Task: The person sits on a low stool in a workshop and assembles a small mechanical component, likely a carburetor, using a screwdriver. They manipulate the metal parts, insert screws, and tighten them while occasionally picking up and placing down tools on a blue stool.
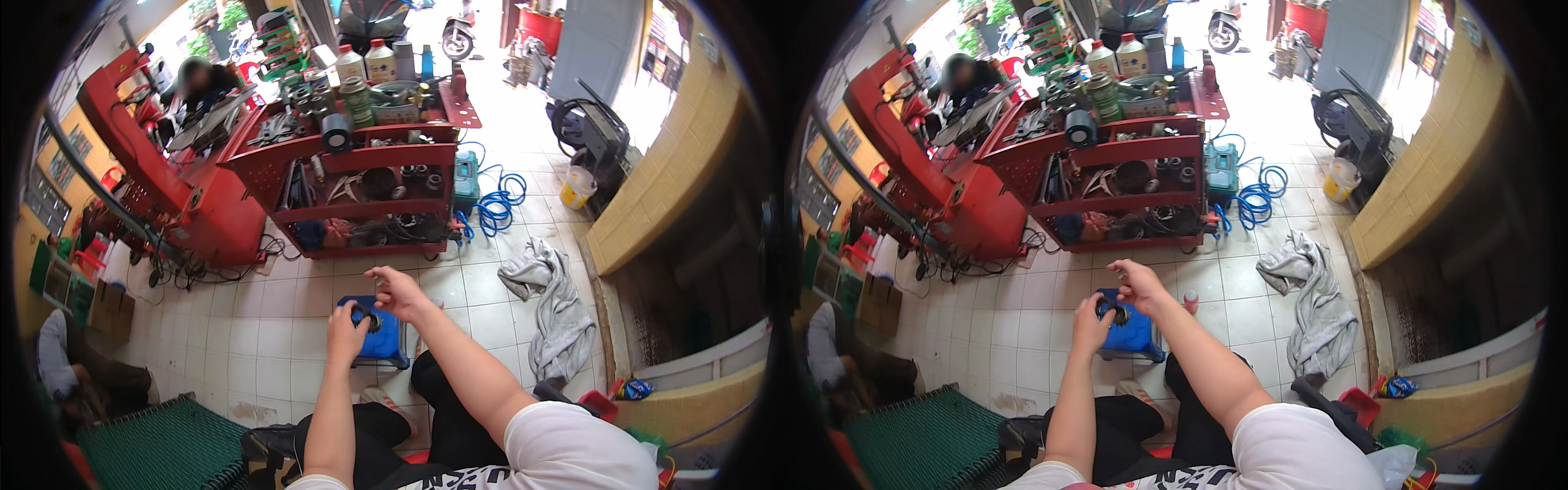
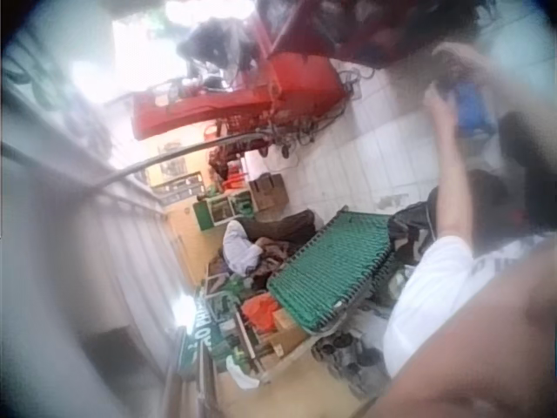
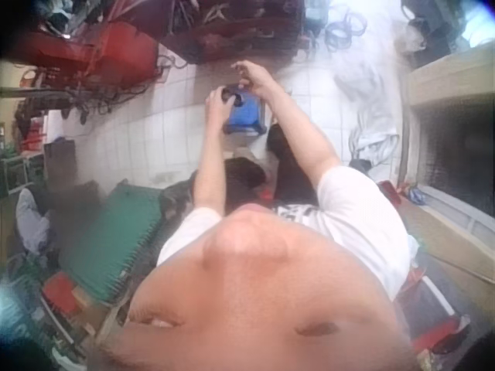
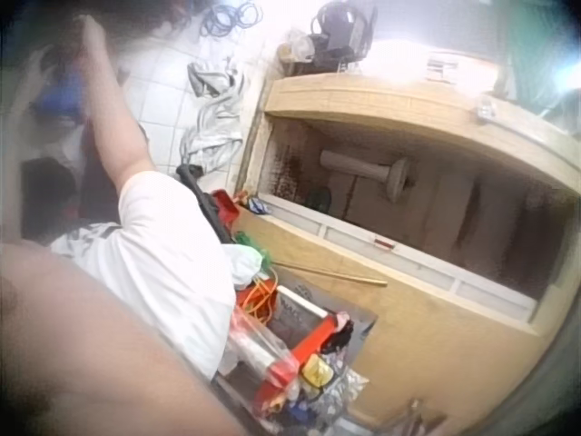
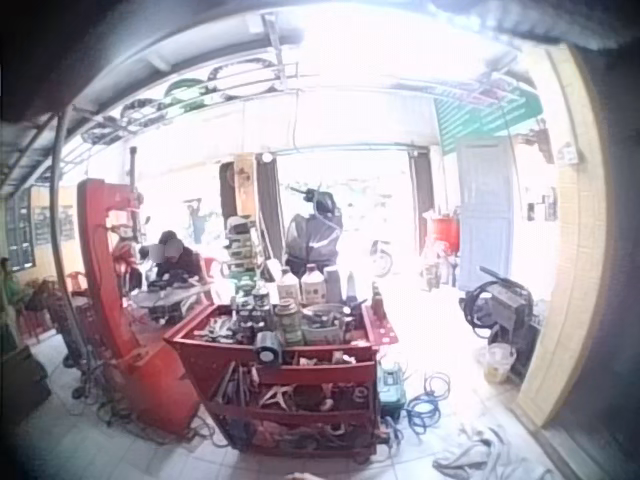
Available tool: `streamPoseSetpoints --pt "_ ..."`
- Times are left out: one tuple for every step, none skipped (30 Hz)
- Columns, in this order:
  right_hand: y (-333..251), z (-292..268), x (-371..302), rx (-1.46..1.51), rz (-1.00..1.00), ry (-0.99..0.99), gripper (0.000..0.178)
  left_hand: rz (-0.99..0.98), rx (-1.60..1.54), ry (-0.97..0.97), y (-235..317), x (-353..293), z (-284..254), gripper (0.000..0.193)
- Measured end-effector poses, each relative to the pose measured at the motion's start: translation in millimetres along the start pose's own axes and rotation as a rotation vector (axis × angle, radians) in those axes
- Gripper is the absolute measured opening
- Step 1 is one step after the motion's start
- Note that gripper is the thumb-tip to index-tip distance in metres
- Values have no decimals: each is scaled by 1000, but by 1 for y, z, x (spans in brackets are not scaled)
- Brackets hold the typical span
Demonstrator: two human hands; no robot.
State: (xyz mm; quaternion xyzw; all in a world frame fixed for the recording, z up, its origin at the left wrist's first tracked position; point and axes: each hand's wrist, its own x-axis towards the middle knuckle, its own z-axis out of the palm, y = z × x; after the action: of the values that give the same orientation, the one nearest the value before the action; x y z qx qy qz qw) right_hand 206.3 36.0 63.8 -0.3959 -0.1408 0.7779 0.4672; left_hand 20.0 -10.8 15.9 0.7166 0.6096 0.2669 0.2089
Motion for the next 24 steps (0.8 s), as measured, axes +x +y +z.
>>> streamPoseSetpoints --pt "-3 -4 0 36 -3 2 23 30 -100 15 8 4 -20 55" --pt "-5 -8 0 75 -4 4 23 60 -198 31 12 8 -42 56" --pt "-7 -10 0 109 6 -15 23 89 -293 53 11 11 -56 56" --pt "-9 -13 1 144 16 -31 22 68 -521 109 6 13 -60 56" --pt "-10 -13 2 181 28 -51 22 51 -745 170 1 12 -64 57" --pt "-9 -13 3 218 26 -75 21 39 -970 230 -2 13 -68 57" --pt "-8 -12 3 256 24 -98 20 23 -1103 270 -5 13 -72 54" --pt "-7 -9 1 295 19 -118 20 -56 -1330 297 -6 13 -77 52" --pt "-6 -6 1 319 35 -134 20 -136 -1557 324 -7 14 -81 52" --pt "-2 -5 3 306 52 -141 20 -216 -1784 349 -9 15 -84 52" --pt "2 -2 5 290 69 -153 20 -282 -1899 381 -18 17 -83 52" --pt "5 0 6 274 86 -164 20 -361 -1930 424 -26 18 -82 51" --pt "10 1 7 249 99 -182 20 -439 -1960 466 -34 20 -81 51" --pt "13 4 6 197 101 -162 20 -522 -1991 510 -38 20 -82 51" --pt "16 7 4 144 103 -144 20 -565 -1976 464 -41 19 -83 48" --pt "18 11 2 91 103 -127 20 -556 -1998 410 -45 20 -84 49" --pt "19 13 0 31 85 -124 21 -550 -2023 353 -48 22 -80 51" --pt "21 16 -2 -30 60 -119 22 -554 -2045 293 -50 21 -76 52" --pt "20 21 -2 -91 35 -116 22 -518 -2064 223 -51 23 -74 55" --pt "20 21 -6 -148 18 -99 23 -498 -2083 182 -49 22 -68 55" --pt "18 25 -7 -190 -1 -168 22 -469 -2099 145 -47 23 -67 55" --pt "20 29 -12 -262 -31 -181 21 -440 -2114 107 -46 21 -67 55" --pt "21 34 -18 -337 -69 -191 21 -424 -2095 58 -44 20 -67 55" --pt "23 36 -21 -409 -111 -203 20 -404 -2073 6 -40 20 -68 54"
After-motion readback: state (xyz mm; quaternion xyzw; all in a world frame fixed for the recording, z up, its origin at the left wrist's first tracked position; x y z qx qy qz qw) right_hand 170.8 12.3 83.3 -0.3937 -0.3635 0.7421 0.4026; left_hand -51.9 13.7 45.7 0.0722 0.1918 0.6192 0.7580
